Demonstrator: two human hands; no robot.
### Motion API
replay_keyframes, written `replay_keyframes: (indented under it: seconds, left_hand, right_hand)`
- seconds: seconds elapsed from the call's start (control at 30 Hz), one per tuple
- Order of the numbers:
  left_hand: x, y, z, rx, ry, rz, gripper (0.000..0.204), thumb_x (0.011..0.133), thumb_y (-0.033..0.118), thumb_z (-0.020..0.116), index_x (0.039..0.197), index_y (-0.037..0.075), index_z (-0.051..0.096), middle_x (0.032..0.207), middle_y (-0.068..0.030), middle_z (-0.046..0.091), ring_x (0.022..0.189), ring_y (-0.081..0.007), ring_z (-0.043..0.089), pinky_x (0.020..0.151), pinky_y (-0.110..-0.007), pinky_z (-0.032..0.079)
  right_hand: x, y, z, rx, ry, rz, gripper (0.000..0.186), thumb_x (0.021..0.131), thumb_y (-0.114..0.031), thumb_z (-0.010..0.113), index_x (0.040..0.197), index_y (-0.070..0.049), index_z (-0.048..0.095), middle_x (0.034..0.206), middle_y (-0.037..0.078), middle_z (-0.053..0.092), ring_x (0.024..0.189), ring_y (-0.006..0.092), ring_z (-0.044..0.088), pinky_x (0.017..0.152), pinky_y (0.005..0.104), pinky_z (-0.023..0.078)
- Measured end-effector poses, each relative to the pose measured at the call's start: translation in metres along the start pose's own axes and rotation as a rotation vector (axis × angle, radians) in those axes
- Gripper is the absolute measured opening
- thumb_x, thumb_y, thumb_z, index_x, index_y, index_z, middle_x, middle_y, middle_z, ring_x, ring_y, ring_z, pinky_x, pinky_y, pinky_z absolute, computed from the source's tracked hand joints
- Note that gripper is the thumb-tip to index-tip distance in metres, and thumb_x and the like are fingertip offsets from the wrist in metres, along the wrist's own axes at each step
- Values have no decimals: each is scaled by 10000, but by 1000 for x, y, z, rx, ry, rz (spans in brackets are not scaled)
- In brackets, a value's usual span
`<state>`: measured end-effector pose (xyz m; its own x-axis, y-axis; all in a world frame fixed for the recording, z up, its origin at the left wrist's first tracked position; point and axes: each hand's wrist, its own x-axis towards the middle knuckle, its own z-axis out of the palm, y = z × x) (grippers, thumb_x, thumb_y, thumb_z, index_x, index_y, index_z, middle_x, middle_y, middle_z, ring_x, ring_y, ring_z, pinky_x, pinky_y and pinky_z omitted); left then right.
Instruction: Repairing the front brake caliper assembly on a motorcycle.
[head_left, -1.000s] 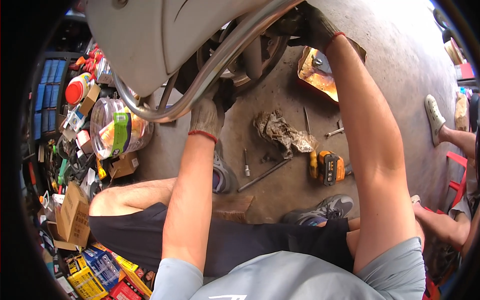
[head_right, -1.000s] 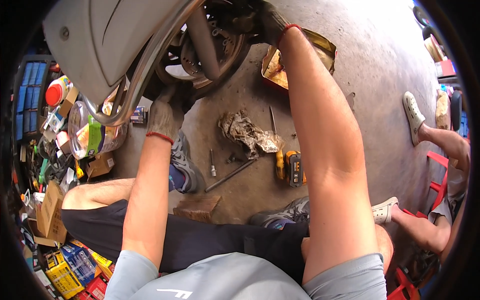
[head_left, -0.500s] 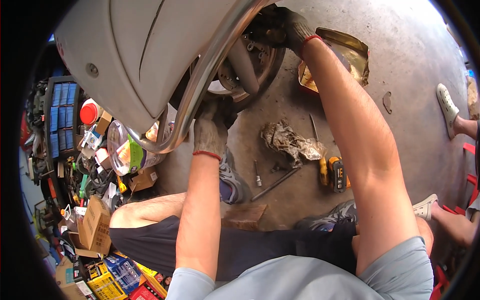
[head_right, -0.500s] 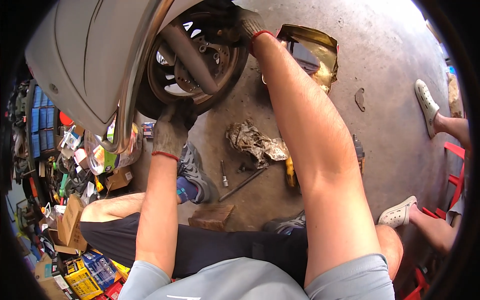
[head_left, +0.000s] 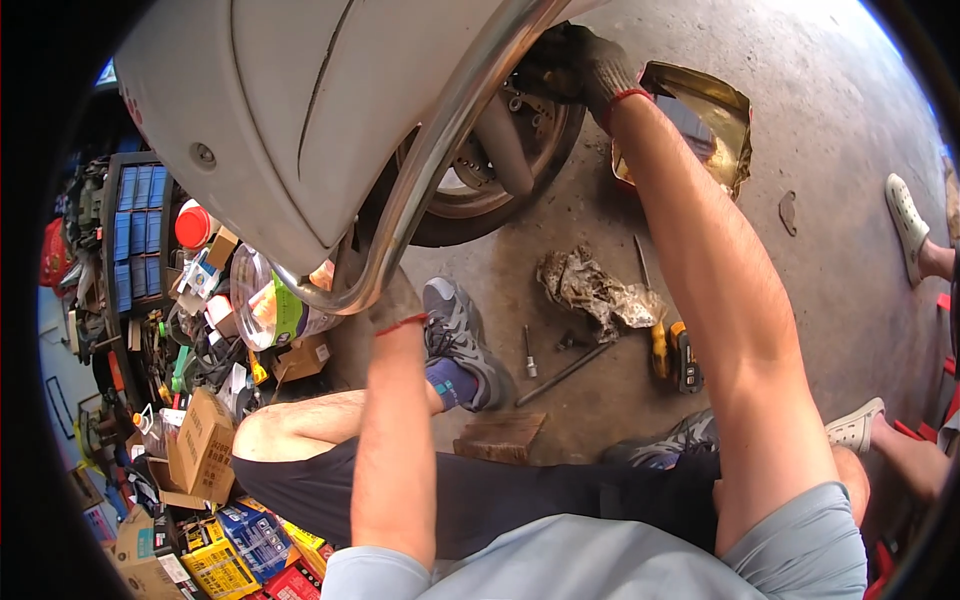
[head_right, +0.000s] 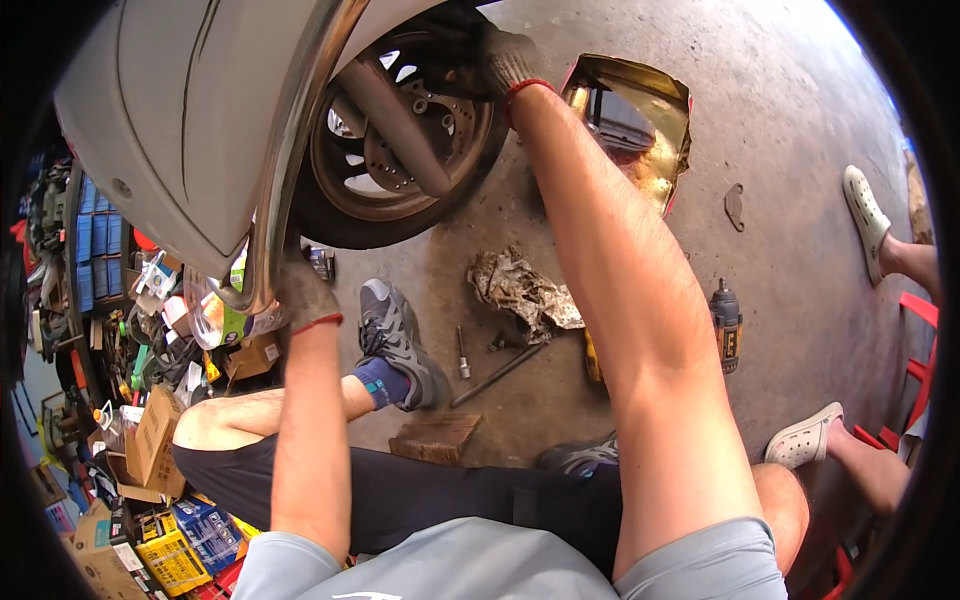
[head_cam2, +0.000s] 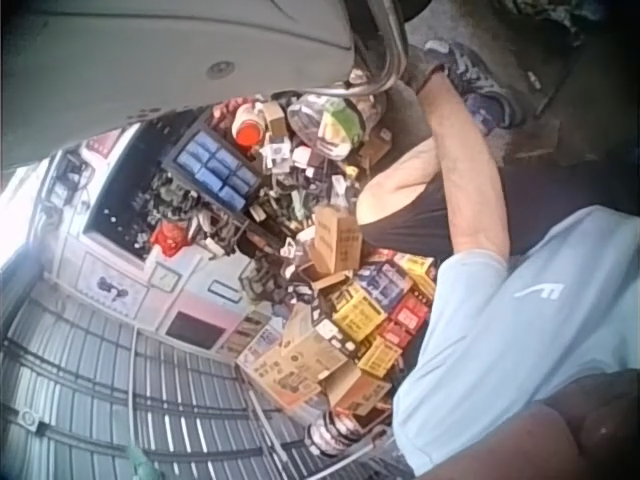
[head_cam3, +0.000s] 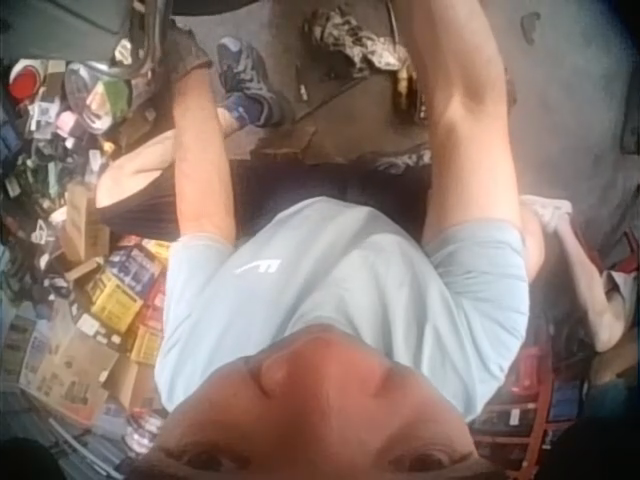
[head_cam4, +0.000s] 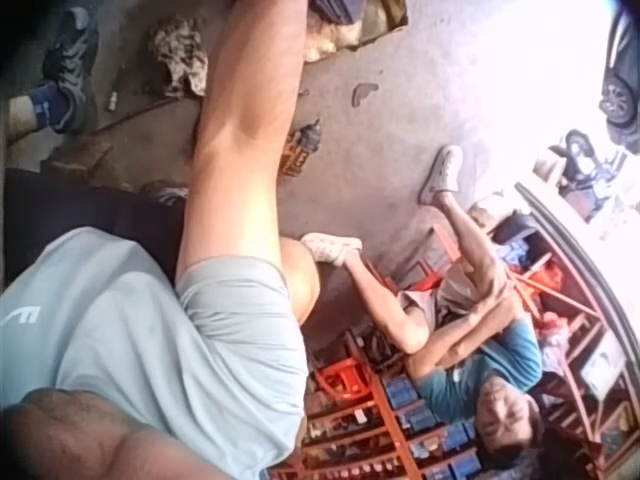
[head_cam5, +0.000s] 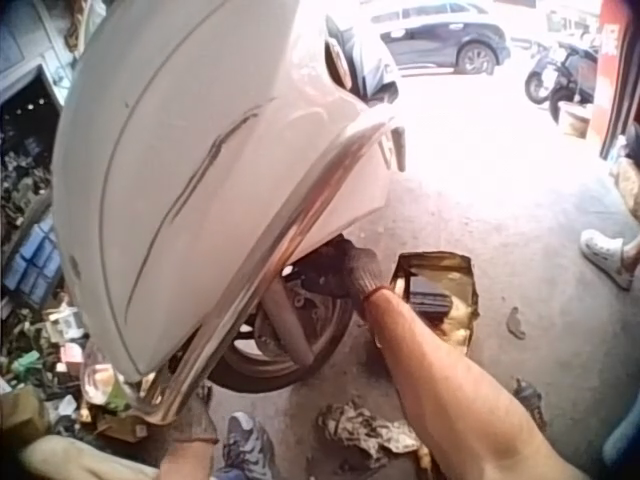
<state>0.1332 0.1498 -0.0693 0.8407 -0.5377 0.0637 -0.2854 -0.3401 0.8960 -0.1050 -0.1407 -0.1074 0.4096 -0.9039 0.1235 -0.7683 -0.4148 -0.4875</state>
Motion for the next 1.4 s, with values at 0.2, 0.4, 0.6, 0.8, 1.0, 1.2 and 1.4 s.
replay_keyframes:
  seconds: [0.2,0.4,0.6,0.8,1.0,1.2,1.4]
  left_hand:
    - [41,25,14,152,-94,173,409,938,348,641,1229,60,632,1203,-166,661,1103,-336,619,985,-456,452]
    - [40,37,-6,350,-125,338,432,939,355,637,1253,59,621,1231,-172,649,1136,-353,601,1006,-457,439]
    - [29,53,9,498,-209,511,455,941,362,634,1278,58,610,1259,-177,636,1169,-369,584,1028,-457,427]
    - [19,70,0,684,-252,681,478,942,369,631,1303,57,599,1287,-182,624,1202,-386,566,1049,-457,414]
    - [31,50,-6,843,-237,771,523,948,378,616,1361,62,556,1365,-203,568,1300,-389,492,1079,-465,390]
    - [30,51,-2,901,-215,819,511,950,368,614,1358,64,561,1366,-205,566,1296,-381,497,1083,-458,390]
    - [34,45,-15,831,-226,799,492,957,342,607,1358,61,561,1371,-204,562,1302,-375,494,1095,-450,380]
  right_hand:
    - [15,22,12,-147,7,31,631,821,-508,614,1402,-281,520,1456,90,491,1236,304,566,1006,423,504]
    - [-7,-10,-14,194,-60,122,687,786,-367,724,1391,-112,521,1394,142,558,1171,287,622,963,362,534]
    - [-8,12,-4,842,96,112,477,908,-191,621,1357,-56,538,1302,128,622,1047,246,674,833,330,591]
    - [-9,-4,-5,972,29,235,389,1002,-174,436,1356,-46,530,1258,114,631,967,212,676,736,337,612]
    - [-19,-9,-17,1268,-8,283,359,984,-183,477,1302,-42,565,1128,106,667,879,191,674,728,316,596]
    - [-28,-20,-14,844,92,140,328,956,-222,536,1204,-24,615,1035,62,653,803,132,634,690,283,552]
    - [-56,-62,-42,1328,158,158,347,944,-230,553,1223,-32,607,1093,88,677,887,178,673,793,301,551]
